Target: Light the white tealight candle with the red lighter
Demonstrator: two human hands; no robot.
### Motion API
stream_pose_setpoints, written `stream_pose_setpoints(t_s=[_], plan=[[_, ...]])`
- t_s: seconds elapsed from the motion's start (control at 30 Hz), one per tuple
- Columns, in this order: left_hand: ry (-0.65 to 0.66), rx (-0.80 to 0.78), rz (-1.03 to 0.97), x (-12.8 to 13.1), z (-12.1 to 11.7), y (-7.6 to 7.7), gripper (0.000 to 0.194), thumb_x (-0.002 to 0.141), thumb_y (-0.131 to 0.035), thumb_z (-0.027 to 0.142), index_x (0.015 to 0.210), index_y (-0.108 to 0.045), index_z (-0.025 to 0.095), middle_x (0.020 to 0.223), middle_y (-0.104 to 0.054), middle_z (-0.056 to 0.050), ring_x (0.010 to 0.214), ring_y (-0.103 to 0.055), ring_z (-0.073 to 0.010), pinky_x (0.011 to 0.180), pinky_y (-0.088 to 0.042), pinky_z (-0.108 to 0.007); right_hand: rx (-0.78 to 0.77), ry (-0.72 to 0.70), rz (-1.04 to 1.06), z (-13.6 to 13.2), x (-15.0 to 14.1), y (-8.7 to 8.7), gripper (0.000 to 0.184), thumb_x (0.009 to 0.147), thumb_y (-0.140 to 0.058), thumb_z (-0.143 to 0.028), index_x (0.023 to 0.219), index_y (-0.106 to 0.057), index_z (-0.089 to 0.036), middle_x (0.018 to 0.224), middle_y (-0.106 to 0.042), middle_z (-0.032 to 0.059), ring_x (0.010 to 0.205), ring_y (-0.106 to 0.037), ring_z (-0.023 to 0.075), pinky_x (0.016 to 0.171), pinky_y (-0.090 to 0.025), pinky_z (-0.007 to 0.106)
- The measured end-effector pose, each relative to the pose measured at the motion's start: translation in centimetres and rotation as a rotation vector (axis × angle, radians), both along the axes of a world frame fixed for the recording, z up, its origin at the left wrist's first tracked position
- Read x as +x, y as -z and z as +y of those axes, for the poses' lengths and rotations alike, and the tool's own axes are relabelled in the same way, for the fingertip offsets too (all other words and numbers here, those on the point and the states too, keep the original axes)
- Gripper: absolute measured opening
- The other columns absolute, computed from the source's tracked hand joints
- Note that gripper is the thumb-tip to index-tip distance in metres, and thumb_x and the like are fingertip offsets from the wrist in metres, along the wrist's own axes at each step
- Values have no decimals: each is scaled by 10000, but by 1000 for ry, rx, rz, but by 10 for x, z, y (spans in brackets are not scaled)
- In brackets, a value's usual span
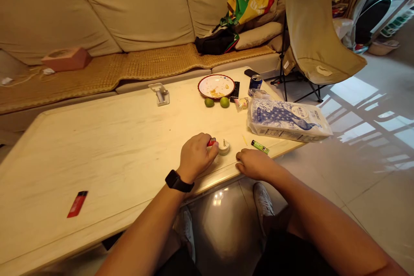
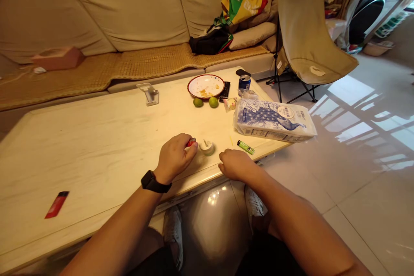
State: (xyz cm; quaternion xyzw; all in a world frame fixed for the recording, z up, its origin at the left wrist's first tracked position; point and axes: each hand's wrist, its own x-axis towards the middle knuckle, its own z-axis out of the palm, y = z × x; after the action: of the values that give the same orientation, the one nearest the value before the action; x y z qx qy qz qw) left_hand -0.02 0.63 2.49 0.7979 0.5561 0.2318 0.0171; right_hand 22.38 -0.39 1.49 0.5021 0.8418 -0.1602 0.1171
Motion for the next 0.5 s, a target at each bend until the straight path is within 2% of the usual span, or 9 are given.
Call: stream_pose_setpoints(t_s=[0.5], plan=[[36, 25, 88, 13, 3, 1, 228, 929, -458, 357, 814, -582, 202, 821, -636, -82, 791, -572, -230, 697, -411, -360, 30, -4, 19, 0, 1, 3, 326, 945, -469, -420, 1053, -671, -188, 1091, -687, 123, 987, -652, 255, 803, -464, 323]])
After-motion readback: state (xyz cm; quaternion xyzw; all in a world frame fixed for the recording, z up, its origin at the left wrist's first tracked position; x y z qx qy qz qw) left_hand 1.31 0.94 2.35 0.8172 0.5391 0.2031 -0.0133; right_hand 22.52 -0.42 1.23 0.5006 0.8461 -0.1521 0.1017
